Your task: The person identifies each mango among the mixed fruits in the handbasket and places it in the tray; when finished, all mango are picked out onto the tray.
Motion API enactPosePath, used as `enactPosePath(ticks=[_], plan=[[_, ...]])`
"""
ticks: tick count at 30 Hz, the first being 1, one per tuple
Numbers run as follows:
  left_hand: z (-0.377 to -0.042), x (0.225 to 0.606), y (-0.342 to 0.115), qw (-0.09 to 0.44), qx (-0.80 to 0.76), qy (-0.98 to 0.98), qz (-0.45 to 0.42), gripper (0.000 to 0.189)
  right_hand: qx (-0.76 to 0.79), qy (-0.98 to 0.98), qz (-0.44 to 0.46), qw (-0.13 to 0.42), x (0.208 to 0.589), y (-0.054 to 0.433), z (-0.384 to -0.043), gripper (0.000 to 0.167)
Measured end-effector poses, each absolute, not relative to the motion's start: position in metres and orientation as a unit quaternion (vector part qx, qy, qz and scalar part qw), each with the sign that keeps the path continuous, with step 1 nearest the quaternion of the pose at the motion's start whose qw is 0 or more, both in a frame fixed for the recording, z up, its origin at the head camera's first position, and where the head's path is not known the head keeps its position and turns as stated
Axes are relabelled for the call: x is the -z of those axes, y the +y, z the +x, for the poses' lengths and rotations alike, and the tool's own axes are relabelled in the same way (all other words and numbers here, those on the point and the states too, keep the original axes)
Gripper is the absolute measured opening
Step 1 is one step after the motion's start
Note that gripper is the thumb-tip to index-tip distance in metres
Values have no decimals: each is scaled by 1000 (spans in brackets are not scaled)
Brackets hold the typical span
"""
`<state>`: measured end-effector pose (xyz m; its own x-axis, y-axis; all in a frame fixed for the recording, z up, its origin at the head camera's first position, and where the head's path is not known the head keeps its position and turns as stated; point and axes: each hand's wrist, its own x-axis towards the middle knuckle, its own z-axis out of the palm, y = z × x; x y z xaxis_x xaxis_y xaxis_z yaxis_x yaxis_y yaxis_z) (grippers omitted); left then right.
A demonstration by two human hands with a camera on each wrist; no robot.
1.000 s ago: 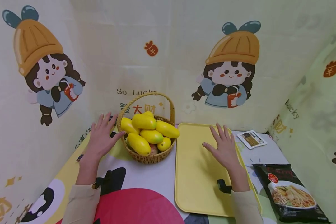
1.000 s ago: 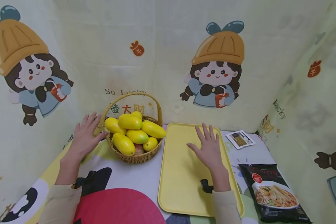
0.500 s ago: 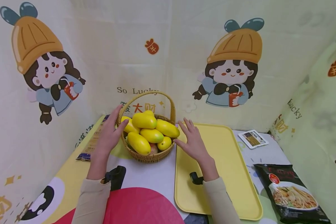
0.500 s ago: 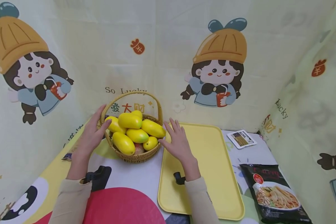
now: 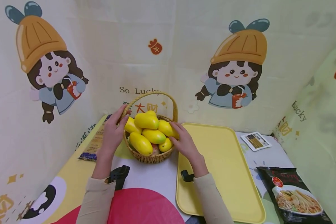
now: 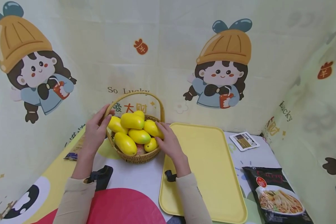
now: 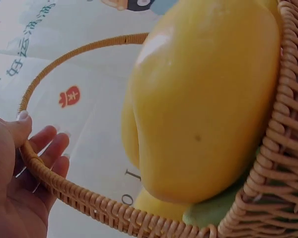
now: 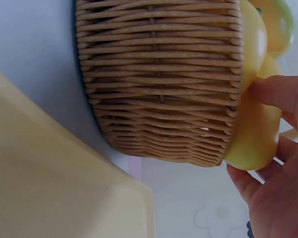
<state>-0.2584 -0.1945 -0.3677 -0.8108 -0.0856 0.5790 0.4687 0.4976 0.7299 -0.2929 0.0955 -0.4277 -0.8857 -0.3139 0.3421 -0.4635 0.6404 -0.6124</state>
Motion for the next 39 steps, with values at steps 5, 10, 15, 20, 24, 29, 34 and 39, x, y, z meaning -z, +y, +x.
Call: enactPosePath(ticks=[5, 10, 15, 20, 24, 29, 34, 39], plan=[[-259, 366, -192, 287, 512, -801, -116, 46, -383, -889, 217, 123, 431, 91, -295, 61], [-260, 365, -191, 296, 519, -793, -114, 45, -393, -879, 223, 149, 430, 92, -296, 59], [-259, 365, -191, 304, 521, -790, -115, 44, -411, -868, 223, 169, 423, 101, -293, 59], [-257, 367, -191, 302, 530, -785, -111, 44, -420, -859, 222, 193, 419, 117, -292, 60], [-256, 368, -190, 305, 529, -784, -108, 43, -429, -850, 213, 218, 416, 131, -292, 60], [-256, 365, -191, 314, 528, -781, -110, 43, -439, -842, 192, 248, 412, 146, -293, 58], [-255, 365, -192, 307, 535, -781, -101, 43, -434, -854, 132, 254, 414, 160, -296, 56], [-255, 366, -191, 303, 534, -783, -103, 42, -416, -874, 76, 240, 421, 174, -298, 56]])
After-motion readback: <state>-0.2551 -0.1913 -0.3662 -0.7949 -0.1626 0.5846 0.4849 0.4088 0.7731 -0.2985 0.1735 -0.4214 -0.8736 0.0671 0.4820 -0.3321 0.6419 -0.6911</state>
